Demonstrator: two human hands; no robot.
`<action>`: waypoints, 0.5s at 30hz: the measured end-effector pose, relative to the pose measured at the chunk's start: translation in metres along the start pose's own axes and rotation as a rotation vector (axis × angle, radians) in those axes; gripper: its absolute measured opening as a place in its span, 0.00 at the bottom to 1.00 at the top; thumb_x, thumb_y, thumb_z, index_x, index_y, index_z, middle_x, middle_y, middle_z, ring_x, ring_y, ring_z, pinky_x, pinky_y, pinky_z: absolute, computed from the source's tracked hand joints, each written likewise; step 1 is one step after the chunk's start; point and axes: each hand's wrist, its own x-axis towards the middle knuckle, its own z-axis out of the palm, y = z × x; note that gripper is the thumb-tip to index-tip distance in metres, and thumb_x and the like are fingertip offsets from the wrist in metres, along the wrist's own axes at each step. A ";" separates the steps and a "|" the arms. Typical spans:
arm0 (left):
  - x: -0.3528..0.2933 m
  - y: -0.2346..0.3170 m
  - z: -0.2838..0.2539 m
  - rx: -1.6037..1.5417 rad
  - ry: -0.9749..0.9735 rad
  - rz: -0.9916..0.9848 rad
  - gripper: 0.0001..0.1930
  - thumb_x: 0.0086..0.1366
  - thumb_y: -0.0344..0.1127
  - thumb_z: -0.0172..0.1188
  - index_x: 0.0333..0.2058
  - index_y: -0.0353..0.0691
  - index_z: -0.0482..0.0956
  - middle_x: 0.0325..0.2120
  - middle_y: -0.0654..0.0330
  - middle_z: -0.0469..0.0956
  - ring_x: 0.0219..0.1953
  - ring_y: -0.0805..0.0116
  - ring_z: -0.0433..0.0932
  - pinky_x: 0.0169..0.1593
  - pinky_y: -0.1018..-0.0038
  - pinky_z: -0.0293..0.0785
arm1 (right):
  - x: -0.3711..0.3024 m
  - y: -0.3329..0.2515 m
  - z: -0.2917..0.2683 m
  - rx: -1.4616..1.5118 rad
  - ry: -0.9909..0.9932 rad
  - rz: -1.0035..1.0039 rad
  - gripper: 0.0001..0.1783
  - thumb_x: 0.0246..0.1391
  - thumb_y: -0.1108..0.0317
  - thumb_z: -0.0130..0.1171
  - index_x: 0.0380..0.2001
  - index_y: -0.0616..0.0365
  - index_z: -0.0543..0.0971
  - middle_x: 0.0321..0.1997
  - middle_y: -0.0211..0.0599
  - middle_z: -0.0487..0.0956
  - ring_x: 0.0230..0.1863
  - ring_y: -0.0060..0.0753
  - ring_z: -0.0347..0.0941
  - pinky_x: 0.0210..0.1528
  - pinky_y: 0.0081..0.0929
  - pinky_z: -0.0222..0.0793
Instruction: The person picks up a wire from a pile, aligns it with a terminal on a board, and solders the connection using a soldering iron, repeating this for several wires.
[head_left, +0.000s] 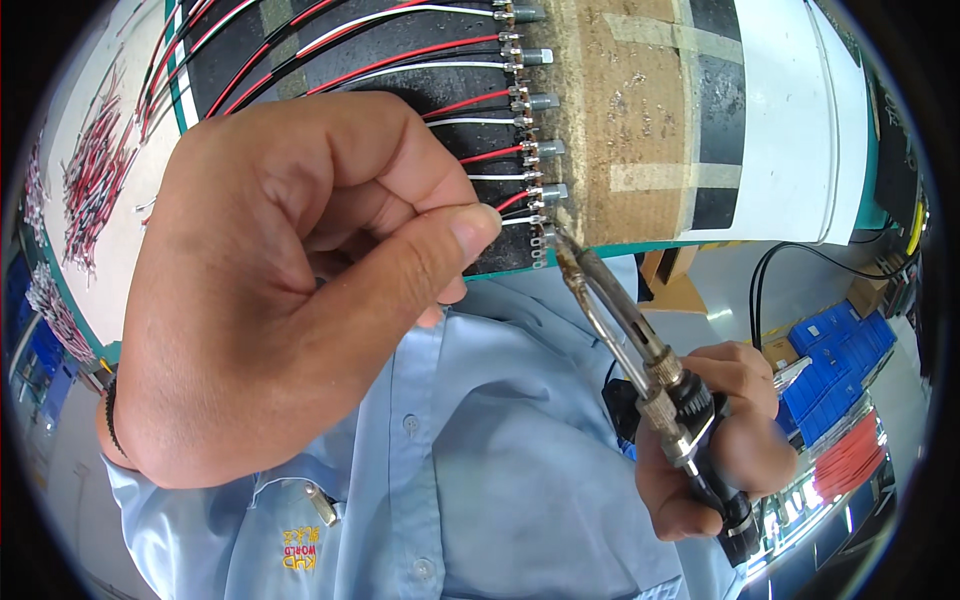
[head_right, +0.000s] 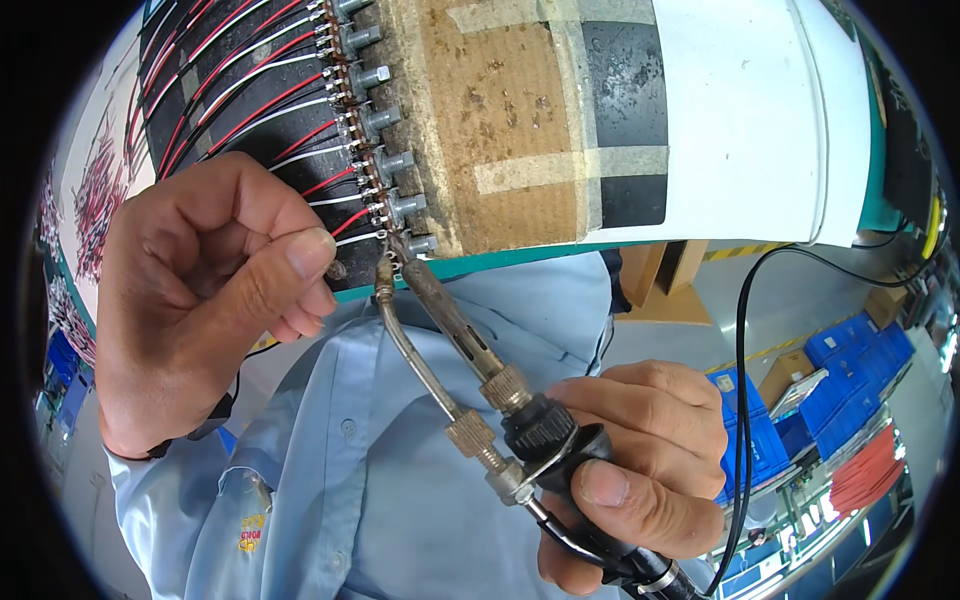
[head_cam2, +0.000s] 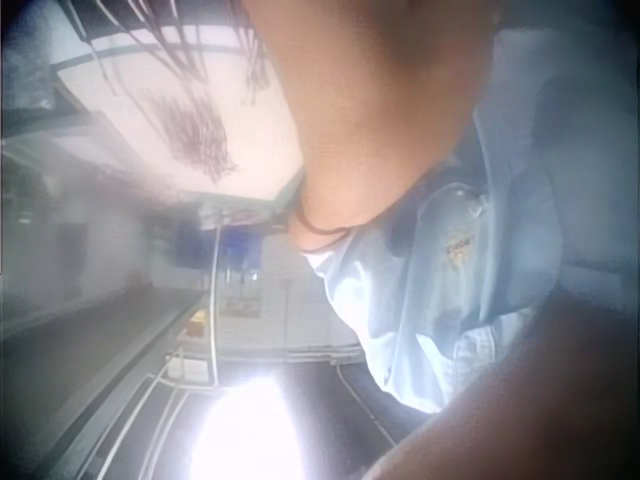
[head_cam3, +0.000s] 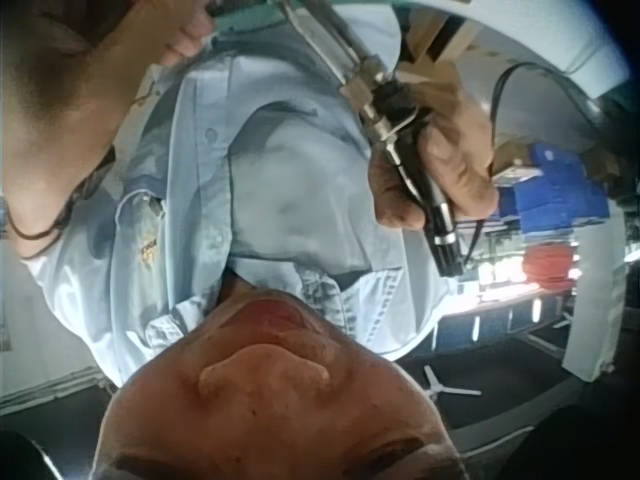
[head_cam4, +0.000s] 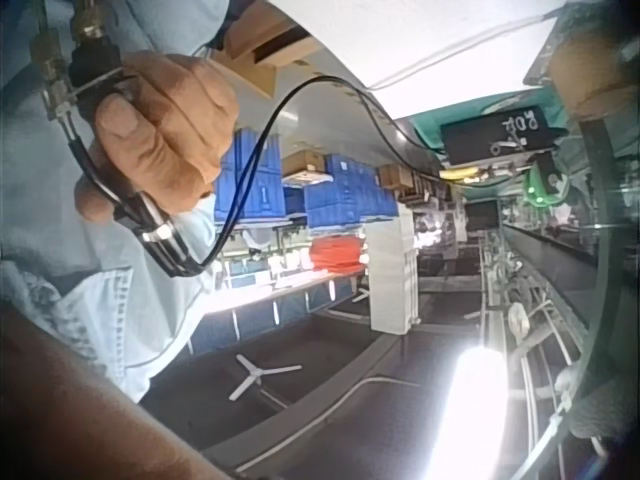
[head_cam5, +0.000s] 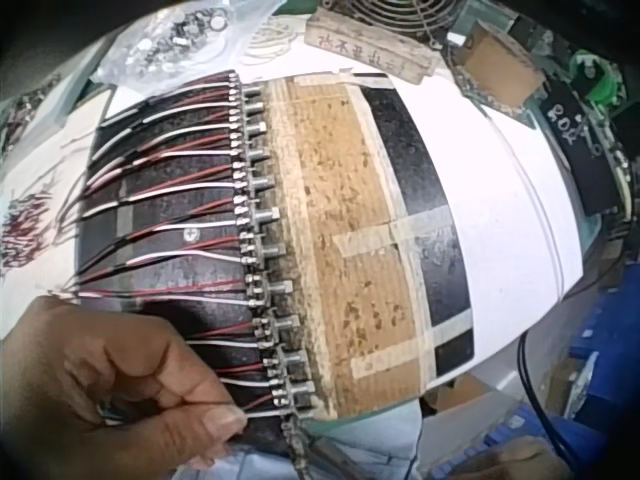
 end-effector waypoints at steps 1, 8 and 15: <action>0.000 0.000 0.000 0.005 -0.006 -0.009 0.05 0.65 0.27 0.60 0.32 0.31 0.76 0.21 0.61 0.78 0.22 0.81 0.75 0.28 0.85 0.71 | 0.000 0.001 0.002 -0.003 0.015 -0.006 0.32 0.59 0.36 0.51 0.49 0.55 0.69 0.22 0.48 0.75 0.16 0.35 0.66 0.20 0.30 0.57; 0.001 -0.005 0.000 0.009 0.018 -0.002 0.05 0.65 0.27 0.61 0.31 0.31 0.76 0.21 0.62 0.78 0.22 0.81 0.75 0.28 0.86 0.72 | 0.005 0.005 0.002 0.003 -0.027 -0.056 0.32 0.60 0.39 0.51 0.48 0.60 0.70 0.17 0.42 0.72 0.17 0.37 0.71 0.18 0.31 0.60; 0.000 -0.011 0.001 0.036 0.032 0.074 0.05 0.64 0.27 0.62 0.31 0.31 0.76 0.20 0.62 0.77 0.22 0.81 0.75 0.28 0.86 0.72 | 0.002 0.006 0.009 -0.008 0.037 -0.066 0.31 0.59 0.41 0.52 0.47 0.60 0.71 0.16 0.39 0.71 0.17 0.38 0.71 0.18 0.32 0.62</action>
